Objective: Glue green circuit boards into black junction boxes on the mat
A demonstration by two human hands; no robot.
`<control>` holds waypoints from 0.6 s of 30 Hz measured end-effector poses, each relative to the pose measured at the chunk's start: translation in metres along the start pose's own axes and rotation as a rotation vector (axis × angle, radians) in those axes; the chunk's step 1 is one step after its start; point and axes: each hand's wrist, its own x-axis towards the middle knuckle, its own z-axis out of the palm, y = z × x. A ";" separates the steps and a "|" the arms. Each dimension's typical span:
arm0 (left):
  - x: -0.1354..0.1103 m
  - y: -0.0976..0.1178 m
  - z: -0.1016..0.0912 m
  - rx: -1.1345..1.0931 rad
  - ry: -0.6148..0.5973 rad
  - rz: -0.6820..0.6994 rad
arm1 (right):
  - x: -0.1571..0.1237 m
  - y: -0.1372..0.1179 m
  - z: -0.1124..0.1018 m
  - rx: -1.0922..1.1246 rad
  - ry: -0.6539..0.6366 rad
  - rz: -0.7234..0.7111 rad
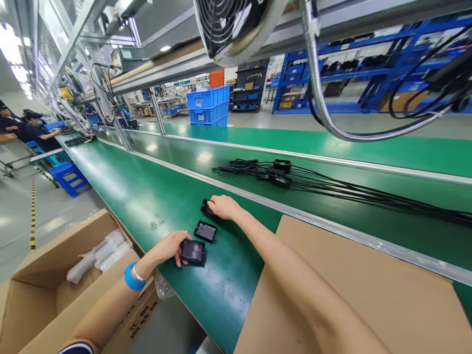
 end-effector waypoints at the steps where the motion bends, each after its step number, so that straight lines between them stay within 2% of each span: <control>1: 0.003 0.004 0.003 0.032 0.040 0.017 | -0.005 0.001 0.001 0.006 -0.003 -0.011; 4: 0.008 0.014 0.007 0.135 0.201 0.096 | -0.024 -0.002 0.004 0.003 0.049 -0.011; 7: -0.001 0.014 0.010 0.198 0.299 0.160 | -0.048 -0.018 0.011 -0.026 0.107 -0.020; 11: -0.037 -0.001 0.018 0.187 0.358 0.139 | -0.072 -0.049 0.025 -0.093 0.062 -0.088; 13: -0.059 -0.017 0.013 0.179 0.423 0.078 | -0.078 -0.055 0.031 -0.128 0.034 -0.108; 15: -0.078 -0.040 -0.008 0.201 0.520 -0.024 | -0.078 -0.050 0.035 -0.145 -0.007 -0.147; 18: -0.108 -0.089 -0.067 0.289 0.660 -0.244 | -0.079 -0.019 0.034 -0.090 -0.046 -0.220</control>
